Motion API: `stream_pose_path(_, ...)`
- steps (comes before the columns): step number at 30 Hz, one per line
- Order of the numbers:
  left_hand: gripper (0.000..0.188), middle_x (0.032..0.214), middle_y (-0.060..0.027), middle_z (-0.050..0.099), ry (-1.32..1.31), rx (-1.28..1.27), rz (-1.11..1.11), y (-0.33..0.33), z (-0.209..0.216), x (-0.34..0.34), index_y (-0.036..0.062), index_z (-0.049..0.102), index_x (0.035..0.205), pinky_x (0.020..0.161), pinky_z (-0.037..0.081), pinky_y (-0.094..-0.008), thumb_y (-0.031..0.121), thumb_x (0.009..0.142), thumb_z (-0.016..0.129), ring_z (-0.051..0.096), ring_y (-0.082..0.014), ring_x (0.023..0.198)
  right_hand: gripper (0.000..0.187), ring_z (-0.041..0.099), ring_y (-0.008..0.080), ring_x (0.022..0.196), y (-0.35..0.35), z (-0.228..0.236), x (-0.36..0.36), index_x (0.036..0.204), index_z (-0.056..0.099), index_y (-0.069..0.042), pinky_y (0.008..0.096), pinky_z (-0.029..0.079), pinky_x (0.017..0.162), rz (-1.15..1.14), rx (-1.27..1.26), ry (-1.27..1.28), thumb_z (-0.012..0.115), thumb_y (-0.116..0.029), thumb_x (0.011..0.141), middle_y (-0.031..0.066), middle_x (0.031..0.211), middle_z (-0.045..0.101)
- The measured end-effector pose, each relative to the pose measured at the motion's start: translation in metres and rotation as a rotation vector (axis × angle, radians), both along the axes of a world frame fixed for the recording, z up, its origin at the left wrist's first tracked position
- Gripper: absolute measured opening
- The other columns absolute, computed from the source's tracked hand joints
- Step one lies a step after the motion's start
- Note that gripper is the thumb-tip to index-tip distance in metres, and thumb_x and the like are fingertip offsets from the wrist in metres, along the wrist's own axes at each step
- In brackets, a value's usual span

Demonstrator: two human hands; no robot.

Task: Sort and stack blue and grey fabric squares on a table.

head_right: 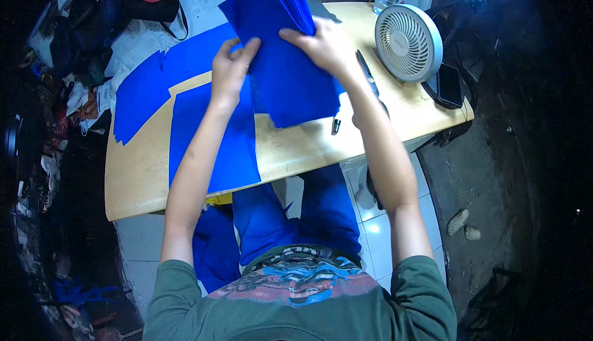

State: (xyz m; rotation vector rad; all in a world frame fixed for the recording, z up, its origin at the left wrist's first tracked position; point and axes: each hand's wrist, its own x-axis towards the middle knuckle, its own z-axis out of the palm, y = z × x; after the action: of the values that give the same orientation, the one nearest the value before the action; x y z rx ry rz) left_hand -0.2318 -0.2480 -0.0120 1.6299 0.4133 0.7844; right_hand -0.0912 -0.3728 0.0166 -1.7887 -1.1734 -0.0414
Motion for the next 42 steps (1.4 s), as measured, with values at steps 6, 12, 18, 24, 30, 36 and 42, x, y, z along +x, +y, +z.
stream_pose_path(6, 0.087, 0.122, -0.0179, 0.044, -0.387, 1.155, 0.707, 0.004, 0.048, -0.049, 0.0006, 0.035, 0.128, 0.094, 0.032, -0.0392, 0.034, 0.061, 0.079, 0.045, -0.0325, 0.111, 0.033, 0.063, 0.0309, 0.071, 0.014, 0.084, -0.01, 0.099, 0.064, -0.006, 0.037, 0.05, 0.07, 0.152, -0.47, -0.722, 0.064, -0.03, 0.076, 0.021, 0.081, 0.063)
stream_pose_path(12, 0.068, 0.109, -0.0101, 0.058, 0.301, 1.332, 0.321, 0.008, 0.039, -0.065, 0.0118, 0.047, 0.122, 0.088, 0.037, -0.0386, 0.031, 0.063, 0.075, 0.054, -0.0263, 0.103, 0.033, 0.059, 0.0363, 0.084, 0.043, 0.068, -0.045, 0.097, 0.063, -0.005, 0.0413, 0.047, 0.075, 0.43, -0.703, -0.843, 0.065, -0.029, 0.074, 0.0195, 0.087, 0.062)
stream_pose_path(18, 0.041, 0.085, -0.0123, 0.064, 0.77, 1.396, 0.244, 0.031, 0.034, -0.077, 0.0101, 0.059, 0.101, 0.076, 0.045, -0.0389, 0.026, 0.066, 0.072, 0.06, -0.0281, 0.085, 0.051, 0.059, 0.0348, 0.087, 0.059, 0.028, -0.051, 0.11, 0.057, -0.007, 0.0412, 0.047, 0.079, 0.465, -0.683, -0.739, 0.07, -0.034, 0.068, 0.0193, 0.089, 0.063)
stream_pose_path(24, 0.031, 0.082, -0.0148, 0.063, 0.66, 1.195, 0.034, 0.047, 0.018, -0.096, 0.0079, 0.061, 0.091, 0.067, 0.047, -0.0403, 0.027, 0.068, 0.07, 0.06, -0.0325, 0.078, 0.052, 0.06, 0.0332, 0.085, 0.033, 0.017, -0.02, 0.106, 0.06, -0.005, 0.0384, 0.048, 0.077, 0.45, -0.84, -0.712, 0.073, -0.025, 0.06, 0.0191, 0.087, 0.063)
stream_pose_path(30, 0.035, 0.093, -0.0122, 0.063, 0.512, 1.187, 0.032, 0.051, 0.037, -0.106, 0.0074, 0.058, 0.098, 0.071, 0.048, -0.0369, 0.019, 0.067, 0.071, 0.06, -0.0317, 0.084, 0.039, 0.061, 0.0316, 0.084, 0.027, 0.032, -0.028, 0.103, 0.062, -0.011, 0.041, 0.05, 0.075, 0.253, -0.673, -0.801, 0.064, -0.018, 0.065, 0.0148, 0.088, 0.064)
stream_pose_path(36, 0.04, 0.096, -0.0118, 0.062, 0.522, 1.315, 0.0, 0.05, 0.006, -0.107, 0.0062, 0.059, 0.1, 0.075, 0.048, -0.0375, 0.017, 0.064, 0.073, 0.059, -0.0307, 0.088, 0.048, 0.061, 0.0325, 0.081, 0.017, 0.002, -0.037, 0.111, 0.057, -0.013, 0.0414, 0.05, 0.07, 0.239, -0.821, -0.634, 0.07, -0.018, 0.065, 0.0149, 0.084, 0.064)
stream_pose_path(42, 0.04, 0.093, -0.0149, 0.062, 0.547, 1.17, -0.045, 0.065, 0.012, -0.106, 0.0053, 0.059, 0.102, 0.075, 0.047, -0.0369, 0.011, 0.064, 0.071, 0.059, -0.0325, 0.088, 0.044, 0.061, 0.0324, 0.079, 0.023, 0.006, -0.028, 0.107, 0.06, -0.01, 0.0395, 0.05, 0.071, 0.303, -0.712, -0.771, 0.07, -0.014, 0.064, 0.0151, 0.085, 0.064)
